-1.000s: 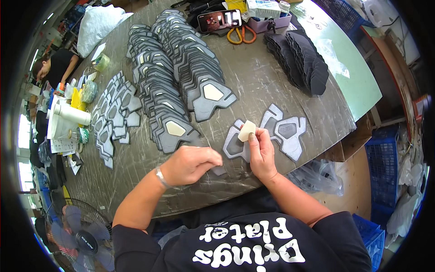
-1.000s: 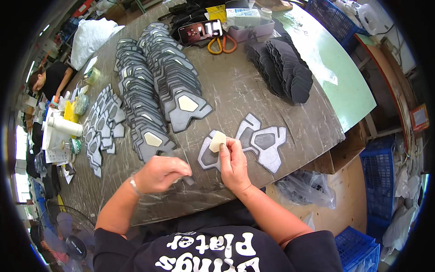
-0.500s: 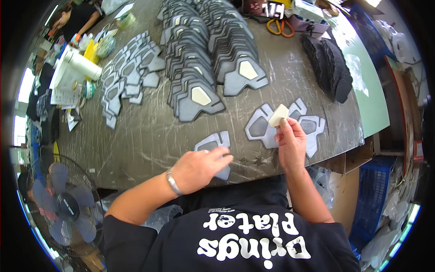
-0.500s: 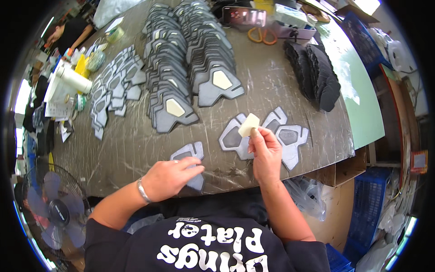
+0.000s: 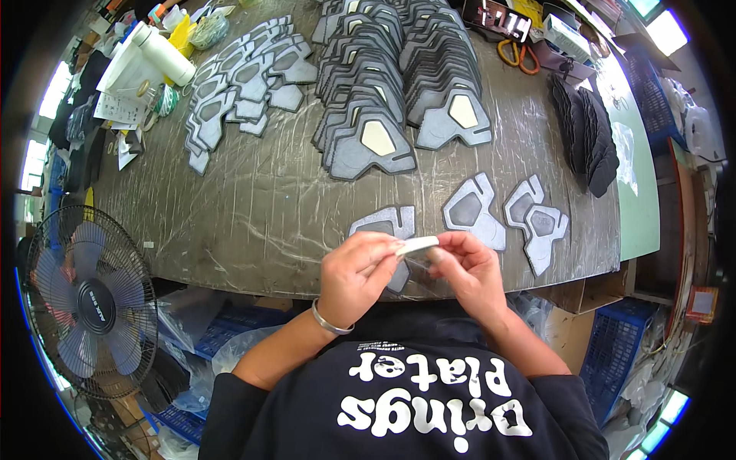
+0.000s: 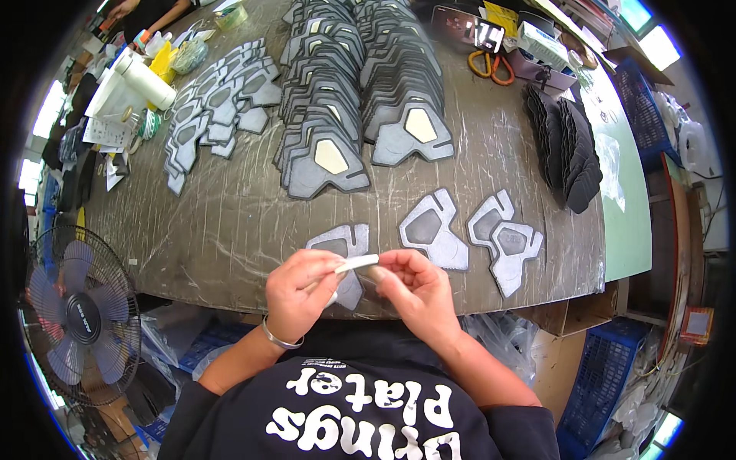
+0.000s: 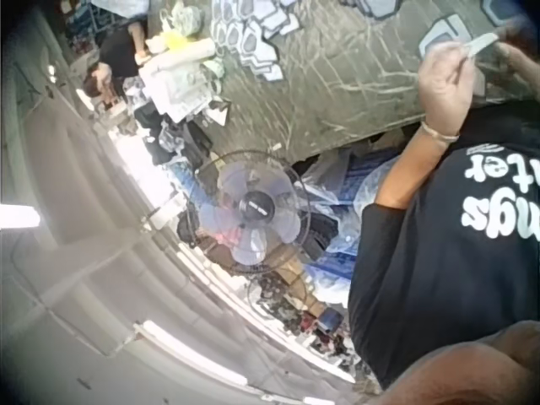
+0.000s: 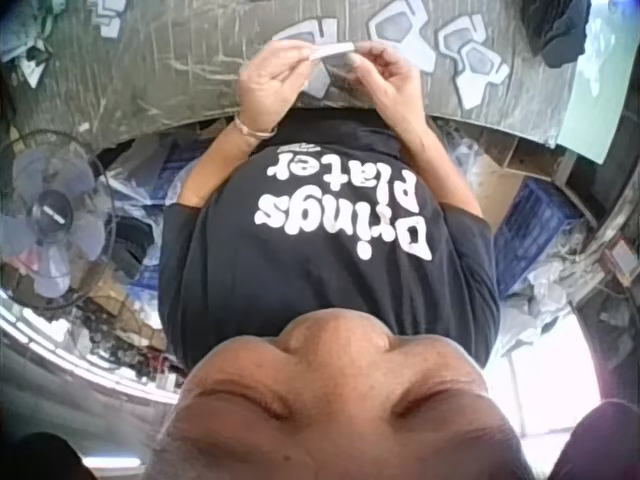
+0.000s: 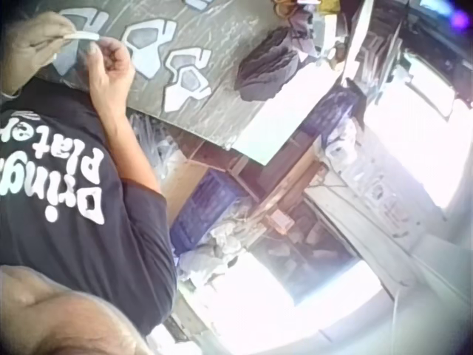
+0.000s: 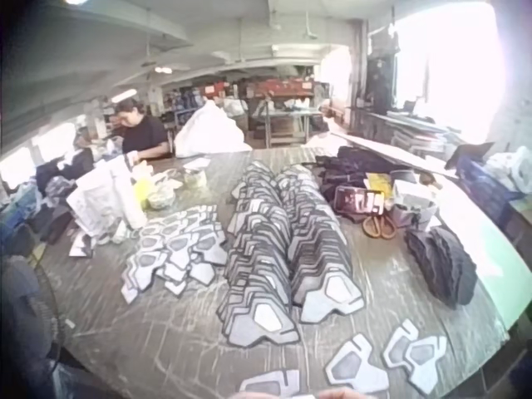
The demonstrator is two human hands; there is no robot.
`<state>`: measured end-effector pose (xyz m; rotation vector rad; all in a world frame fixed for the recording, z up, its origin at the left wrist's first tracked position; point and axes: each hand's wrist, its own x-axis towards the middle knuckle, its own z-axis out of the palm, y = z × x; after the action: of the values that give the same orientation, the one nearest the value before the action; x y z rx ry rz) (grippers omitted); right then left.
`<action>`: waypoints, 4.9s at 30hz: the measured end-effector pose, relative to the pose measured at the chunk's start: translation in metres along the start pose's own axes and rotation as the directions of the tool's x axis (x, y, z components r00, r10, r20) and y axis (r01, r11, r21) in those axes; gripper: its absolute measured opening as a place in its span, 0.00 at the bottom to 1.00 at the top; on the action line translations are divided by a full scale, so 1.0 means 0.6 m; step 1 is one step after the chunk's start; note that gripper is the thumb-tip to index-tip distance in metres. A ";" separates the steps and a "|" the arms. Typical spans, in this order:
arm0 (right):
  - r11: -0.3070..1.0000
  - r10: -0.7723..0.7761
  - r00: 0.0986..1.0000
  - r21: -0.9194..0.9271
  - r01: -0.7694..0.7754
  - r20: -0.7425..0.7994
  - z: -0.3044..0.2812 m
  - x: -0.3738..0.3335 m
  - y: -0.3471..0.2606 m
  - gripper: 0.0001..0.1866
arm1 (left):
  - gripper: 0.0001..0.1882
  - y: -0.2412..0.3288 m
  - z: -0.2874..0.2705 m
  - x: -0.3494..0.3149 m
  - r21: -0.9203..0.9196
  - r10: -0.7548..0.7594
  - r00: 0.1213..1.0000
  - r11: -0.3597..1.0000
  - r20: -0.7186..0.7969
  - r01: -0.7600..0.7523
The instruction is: The person applies padding to grey shoe upper components by hand, handling them one at a time from a stack on the table and placing them into a collection area. The person then gathers and aligns the stacked components on the table and retrieves more padding from a plastic bag.
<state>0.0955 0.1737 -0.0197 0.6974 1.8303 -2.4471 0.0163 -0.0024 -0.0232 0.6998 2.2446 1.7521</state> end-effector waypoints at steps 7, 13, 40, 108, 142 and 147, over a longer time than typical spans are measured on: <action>0.961 0.272 0.951 0.014 -0.277 0.145 -0.014 -0.003 -0.010 0.12 | 0.15 -0.029 -0.032 -0.014 0.416 0.562 0.796 0.683 0.225 -0.601; 0.978 0.003 0.977 -0.205 0.041 0.212 0.009 0.016 -0.017 0.12 | 0.09 -0.019 -0.038 -0.017 -0.087 -0.085 0.996 0.992 0.041 0.088; 0.739 0.371 0.928 -0.607 -0.292 0.005 0.070 0.103 -0.033 0.14 | 0.18 -0.042 -0.102 -0.028 0.673 0.179 0.921 0.637 0.345 -0.376; 0.988 -0.013 0.987 -0.149 0.037 0.161 0.040 0.054 -0.016 0.13 | 0.16 -0.012 0.030 0.058 -0.926 -0.411 0.890 0.221 0.198 0.307; 0.712 -0.333 0.943 -0.653 0.259 0.011 -0.085 -0.009 -0.007 0.24 | 0.08 -0.019 0.059 0.050 -0.316 -0.326 0.945 0.895 0.020 0.316; 0.960 -0.090 0.996 -0.269 0.084 -0.010 -0.053 -0.004 -0.014 0.14 | 0.14 -0.013 0.054 0.053 0.208 0.438 0.898 0.875 0.044 -0.437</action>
<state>0.1065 0.2045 -0.0181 0.6404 2.1881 -2.1819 0.0011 0.0396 -0.0353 1.3453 2.4415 1.6933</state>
